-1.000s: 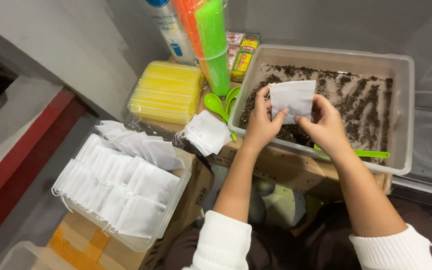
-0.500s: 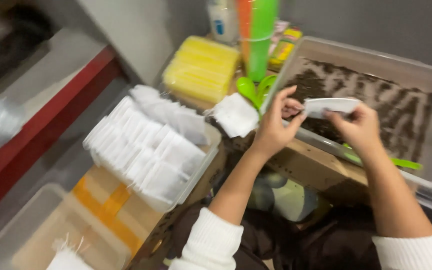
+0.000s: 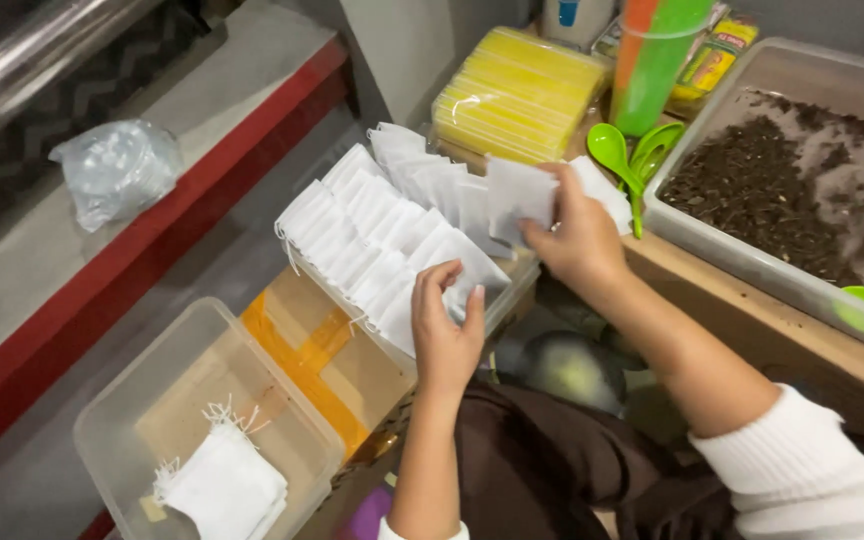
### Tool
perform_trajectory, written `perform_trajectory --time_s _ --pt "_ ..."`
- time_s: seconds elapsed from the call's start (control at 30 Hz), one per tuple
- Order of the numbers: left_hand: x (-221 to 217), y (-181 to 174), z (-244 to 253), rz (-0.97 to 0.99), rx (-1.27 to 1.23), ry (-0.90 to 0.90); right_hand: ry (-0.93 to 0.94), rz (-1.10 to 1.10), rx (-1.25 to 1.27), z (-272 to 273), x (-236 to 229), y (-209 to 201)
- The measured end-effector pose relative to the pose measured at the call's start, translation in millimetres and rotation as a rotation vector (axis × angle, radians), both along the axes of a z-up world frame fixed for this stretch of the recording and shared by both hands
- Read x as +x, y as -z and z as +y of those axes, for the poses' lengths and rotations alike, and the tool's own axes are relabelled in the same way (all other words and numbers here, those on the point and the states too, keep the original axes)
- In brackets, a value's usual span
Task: The person scoops dark granular material from a plastic container using a green spoon and fills white tea bags. They then place the filled bags into a clear plastic container.
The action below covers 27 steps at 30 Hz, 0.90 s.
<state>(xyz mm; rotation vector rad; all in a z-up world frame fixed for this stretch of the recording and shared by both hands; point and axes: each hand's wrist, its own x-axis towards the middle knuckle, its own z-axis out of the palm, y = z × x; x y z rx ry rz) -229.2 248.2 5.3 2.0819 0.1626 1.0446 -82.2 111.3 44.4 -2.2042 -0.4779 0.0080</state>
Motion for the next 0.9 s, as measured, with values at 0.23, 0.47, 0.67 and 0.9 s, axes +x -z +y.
perform_trajectory --time_s 0.23,0.47,0.67,0.9 --pt "-5.3 -6.0 -4.2 0.102 -0.040 0.043 0.005 -0.049 -0.347 46.4 10.8 37.8" --pt "-5.6 -5.6 -1.7 0.121 -0.018 0.058 -0.078 -0.059 -0.308 39.4 -13.7 8.2" --pt "-9.0 -8.7 -1.1 0.147 -0.051 0.067 -0.113 -0.308 -0.542 37.1 -7.9 23.8" --pt "-12.3 -11.6 -2.7 0.183 -0.106 0.065 -0.092 -0.181 -0.113 7.4 9.8 -11.2"
